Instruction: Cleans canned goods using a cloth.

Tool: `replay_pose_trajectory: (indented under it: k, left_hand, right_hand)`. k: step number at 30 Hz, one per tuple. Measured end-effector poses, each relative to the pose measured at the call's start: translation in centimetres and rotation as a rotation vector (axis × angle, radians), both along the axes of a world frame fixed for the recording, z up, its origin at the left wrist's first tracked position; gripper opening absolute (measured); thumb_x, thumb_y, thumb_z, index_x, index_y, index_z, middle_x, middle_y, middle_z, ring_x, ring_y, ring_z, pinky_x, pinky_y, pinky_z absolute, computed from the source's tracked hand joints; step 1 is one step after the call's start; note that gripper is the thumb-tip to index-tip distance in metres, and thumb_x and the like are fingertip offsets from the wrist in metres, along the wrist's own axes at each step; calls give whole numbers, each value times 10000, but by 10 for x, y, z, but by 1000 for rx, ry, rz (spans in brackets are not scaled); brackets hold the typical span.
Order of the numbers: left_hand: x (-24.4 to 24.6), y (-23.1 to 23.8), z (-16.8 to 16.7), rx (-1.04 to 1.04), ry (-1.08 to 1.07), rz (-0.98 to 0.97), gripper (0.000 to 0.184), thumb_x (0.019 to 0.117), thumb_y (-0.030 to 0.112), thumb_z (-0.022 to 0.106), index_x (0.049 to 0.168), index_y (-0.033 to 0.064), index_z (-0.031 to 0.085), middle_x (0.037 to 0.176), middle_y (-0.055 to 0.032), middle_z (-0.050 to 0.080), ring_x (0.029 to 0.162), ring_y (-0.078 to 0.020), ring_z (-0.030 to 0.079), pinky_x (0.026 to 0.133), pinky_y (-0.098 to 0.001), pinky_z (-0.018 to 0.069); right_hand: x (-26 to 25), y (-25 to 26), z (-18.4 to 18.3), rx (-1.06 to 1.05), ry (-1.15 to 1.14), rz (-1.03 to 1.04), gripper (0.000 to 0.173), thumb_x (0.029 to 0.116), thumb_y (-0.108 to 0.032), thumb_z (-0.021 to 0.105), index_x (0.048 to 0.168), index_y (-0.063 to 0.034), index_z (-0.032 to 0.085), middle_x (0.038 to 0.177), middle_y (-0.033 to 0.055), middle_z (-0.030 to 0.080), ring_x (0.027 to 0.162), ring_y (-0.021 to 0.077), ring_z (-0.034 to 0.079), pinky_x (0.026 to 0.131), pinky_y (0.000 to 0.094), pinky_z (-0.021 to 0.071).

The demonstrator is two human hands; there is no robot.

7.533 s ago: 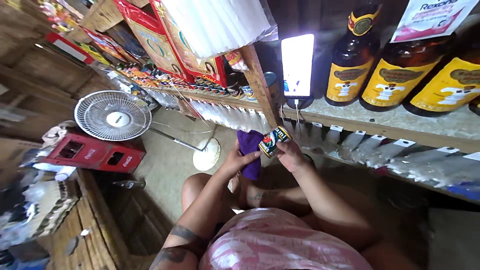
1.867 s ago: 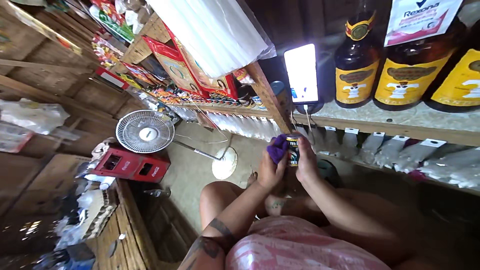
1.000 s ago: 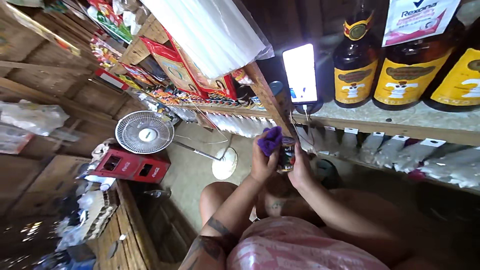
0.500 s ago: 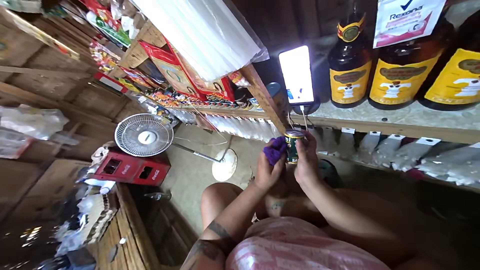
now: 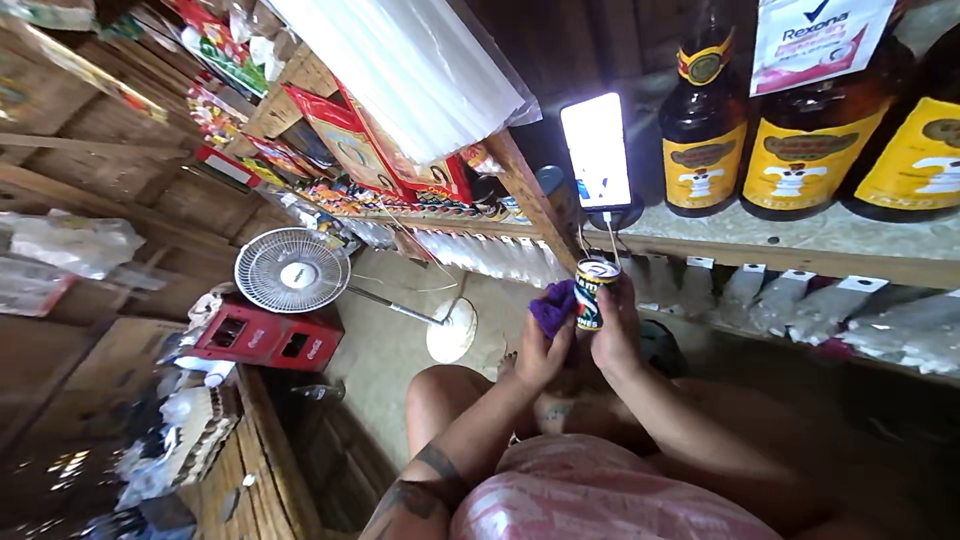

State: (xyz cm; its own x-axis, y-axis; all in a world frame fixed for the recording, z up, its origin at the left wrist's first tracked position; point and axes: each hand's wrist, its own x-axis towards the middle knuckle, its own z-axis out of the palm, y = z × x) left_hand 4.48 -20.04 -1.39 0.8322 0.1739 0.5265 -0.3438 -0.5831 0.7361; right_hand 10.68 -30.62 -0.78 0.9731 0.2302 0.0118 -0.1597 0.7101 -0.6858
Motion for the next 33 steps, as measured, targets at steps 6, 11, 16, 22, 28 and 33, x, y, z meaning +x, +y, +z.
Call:
replay_pose_trajectory:
  k: [6, 11, 16, 22, 28, 33]
  left_hand:
    - [7, 8, 12, -95, -21, 36, 503, 994, 141, 581, 1321, -187, 386, 1168, -187, 645, 1077, -103, 660, 989, -306, 544]
    - [15, 14, 28, -123, -85, 85, 459, 996, 119, 562, 1312, -163, 384, 1137, -133, 652, 1033, -71, 664, 949, -294, 562]
    - [7, 8, 10, -50, -17, 52, 496, 977, 122, 592, 1313, -194, 408, 1179, -207, 644, 1094, -116, 658, 1002, -307, 536]
    - [-2, 6, 1, 0, 46, -26, 544, 985, 174, 609, 1330, -200, 418, 1234, -249, 631, 1155, -140, 641, 1044, -312, 507]
    - [12, 14, 26, -94, -58, 79, 492, 985, 126, 593, 1310, -179, 387, 1147, -162, 653, 1050, -83, 667, 963, -297, 558]
    - [8, 12, 17, -38, 0, 48, 495, 978, 127, 593, 1306, -195, 408, 1150, -201, 652, 1064, -115, 665, 980, -309, 547]
  right_hand:
    - [0, 5, -3, -7, -6, 78, 690, 946, -395, 644, 1417, 3, 336, 1143, 25, 626, 1032, 67, 650, 922, 272, 561]
    - [-12, 9, -3, -58, -22, 202, 656, 1049, -441, 413, 1482, 43, 318, 1327, 107, 561, 1193, 103, 579, 1029, 287, 494]
    - [-6, 6, -3, -32, 14, 114, 793, 918, -438, 638, 1452, 40, 300, 1254, 65, 576, 1111, 60, 607, 953, 253, 534]
    - [10, 1, -3, -51, 26, 9, 697, 925, -390, 631, 1419, -22, 305, 1196, 25, 563, 1076, 42, 603, 930, 245, 530]
    - [-4, 4, -1, -131, 21, 243, 599, 1048, -407, 377, 1435, 50, 404, 1227, 83, 600, 1087, 66, 598, 955, 253, 505]
    - [-2, 4, -1, -81, 50, 219, 754, 947, -451, 583, 1455, 53, 345, 1259, 80, 594, 1109, 59, 609, 963, 245, 525]
